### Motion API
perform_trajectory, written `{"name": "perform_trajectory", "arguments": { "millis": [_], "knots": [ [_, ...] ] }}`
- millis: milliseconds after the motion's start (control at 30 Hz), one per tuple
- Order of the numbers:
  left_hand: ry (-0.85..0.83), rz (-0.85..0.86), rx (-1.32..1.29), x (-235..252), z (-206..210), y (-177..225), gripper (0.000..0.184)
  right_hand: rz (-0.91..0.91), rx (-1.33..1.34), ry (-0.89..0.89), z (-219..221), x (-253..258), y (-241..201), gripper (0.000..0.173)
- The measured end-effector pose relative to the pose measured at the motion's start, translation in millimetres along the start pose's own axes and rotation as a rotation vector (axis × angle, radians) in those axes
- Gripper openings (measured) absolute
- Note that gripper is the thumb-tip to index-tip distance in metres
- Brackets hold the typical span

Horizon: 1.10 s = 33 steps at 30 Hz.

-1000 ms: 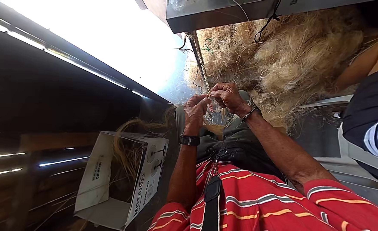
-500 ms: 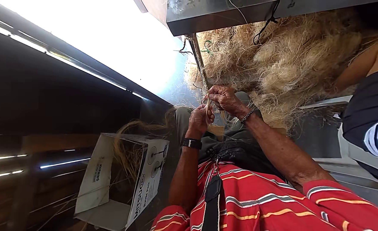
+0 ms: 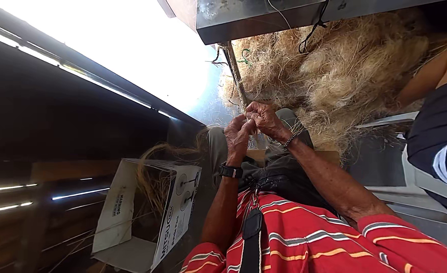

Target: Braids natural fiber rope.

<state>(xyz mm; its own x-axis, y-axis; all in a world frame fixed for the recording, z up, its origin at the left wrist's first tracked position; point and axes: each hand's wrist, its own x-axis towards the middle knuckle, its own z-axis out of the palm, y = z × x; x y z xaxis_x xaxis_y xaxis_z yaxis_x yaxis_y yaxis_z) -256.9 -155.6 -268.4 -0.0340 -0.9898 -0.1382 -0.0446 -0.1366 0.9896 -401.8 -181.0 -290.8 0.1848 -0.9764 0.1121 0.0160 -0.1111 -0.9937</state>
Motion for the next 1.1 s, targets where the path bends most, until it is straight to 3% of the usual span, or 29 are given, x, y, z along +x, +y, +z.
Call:
{"name": "perform_trajectory", "arguments": {
  "millis": [200,300,600,800,1100],
  "knots": [
    [0.014,-0.079,0.011,5,-2,-7,0.013,0.008,-0.116,0.053,1,16,1,0.009],
    [0.016,-0.057,0.138,10,-7,-5,0.015,0.011,-0.147,0.063,1,19,2,0.009],
    [0.023,-0.027,0.196,9,-6,-5,0.02,0.041,-0.072,0.069,-5,9,0,0.009],
    [-0.078,-0.143,-0.156,16,-11,-6,0.021,0.149,0.183,-0.095,-29,-13,8,0.017],
    [-0.164,-0.105,-0.361,16,-6,-20,0.022,0.356,0.28,-0.201,-35,-12,43,0.011]
  ]
}}
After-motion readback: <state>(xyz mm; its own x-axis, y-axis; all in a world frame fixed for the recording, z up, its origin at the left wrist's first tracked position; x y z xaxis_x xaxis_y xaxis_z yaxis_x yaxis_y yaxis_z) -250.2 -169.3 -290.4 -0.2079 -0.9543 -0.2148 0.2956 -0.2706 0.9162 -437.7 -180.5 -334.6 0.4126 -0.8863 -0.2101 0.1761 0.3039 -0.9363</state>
